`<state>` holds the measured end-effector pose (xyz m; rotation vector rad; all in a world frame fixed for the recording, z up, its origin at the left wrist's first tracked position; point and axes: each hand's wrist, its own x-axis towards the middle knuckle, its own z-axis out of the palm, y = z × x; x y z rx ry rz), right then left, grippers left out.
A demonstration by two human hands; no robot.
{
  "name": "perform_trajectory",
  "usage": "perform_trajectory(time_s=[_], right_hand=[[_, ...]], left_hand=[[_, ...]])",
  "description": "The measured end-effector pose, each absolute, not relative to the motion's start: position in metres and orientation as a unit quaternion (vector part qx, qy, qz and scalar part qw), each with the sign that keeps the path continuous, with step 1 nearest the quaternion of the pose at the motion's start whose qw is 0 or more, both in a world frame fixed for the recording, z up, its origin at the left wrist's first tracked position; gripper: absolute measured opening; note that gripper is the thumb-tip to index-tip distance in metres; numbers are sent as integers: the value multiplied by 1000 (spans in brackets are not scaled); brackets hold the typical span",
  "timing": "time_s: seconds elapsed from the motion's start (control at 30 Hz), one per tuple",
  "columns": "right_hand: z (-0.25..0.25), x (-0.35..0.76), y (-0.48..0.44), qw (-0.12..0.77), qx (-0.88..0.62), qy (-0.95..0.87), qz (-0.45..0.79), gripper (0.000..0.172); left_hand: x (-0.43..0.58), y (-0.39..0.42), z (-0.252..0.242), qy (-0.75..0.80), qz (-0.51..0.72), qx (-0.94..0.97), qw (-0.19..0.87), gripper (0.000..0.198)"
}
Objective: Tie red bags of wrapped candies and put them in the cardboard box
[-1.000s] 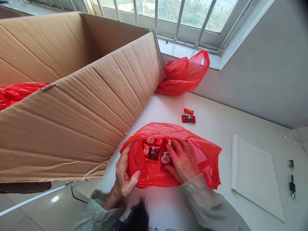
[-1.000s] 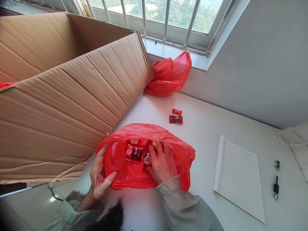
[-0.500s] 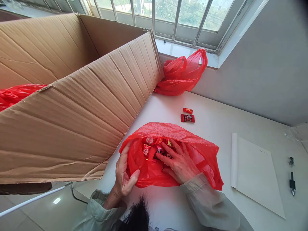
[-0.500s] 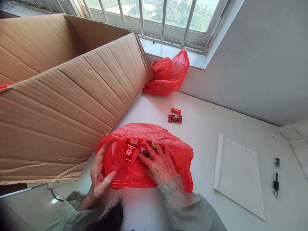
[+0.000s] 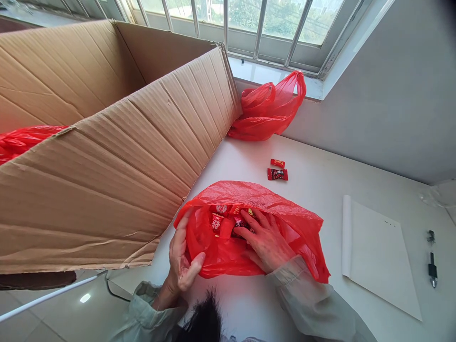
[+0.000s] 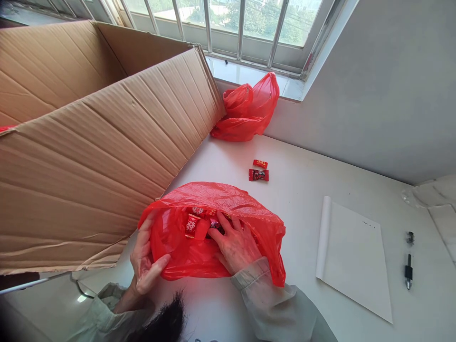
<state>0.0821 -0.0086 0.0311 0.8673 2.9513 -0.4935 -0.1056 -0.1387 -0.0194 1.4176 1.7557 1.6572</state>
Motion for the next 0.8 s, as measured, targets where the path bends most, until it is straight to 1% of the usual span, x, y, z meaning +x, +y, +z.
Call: perform_trajectory(time_s=[0.13, 0.17, 0.3, 0.43, 0.53, 0.57, 0.7, 0.77, 0.8], right_hand=[[21, 78, -11, -40, 244, 962, -120, 28], [19, 75, -12, -54, 226, 966, -112, 28], [15, 62, -20, -86, 162, 977, -110, 39], [17, 51, -23, -72, 149, 978, -130, 40], [21, 52, -22, -65, 164, 974, -140, 44], [23, 54, -21, -62, 175, 973, -139, 44], [28, 61, -17, -49, 204, 969, -131, 30], [27, 61, -18, -55, 206, 969, -127, 32], [25, 61, -18, -62, 203, 969, -126, 36]], left_hand=[[-106, -140, -20, 623, 581, 497, 166, 81], [-105, -140, -19, 626, 579, 497, 164, 80], [-105, -139, -17, 624, 575, 503, 162, 79], [-105, -139, -14, 626, 565, 515, 155, 74], [-105, -138, -13, 631, 562, 510, 157, 76], [-105, -138, -13, 632, 563, 507, 163, 78], [-104, -138, -15, 626, 576, 495, 178, 82], [-104, -138, -15, 628, 576, 491, 181, 82], [-105, -138, -15, 629, 576, 490, 181, 82]])
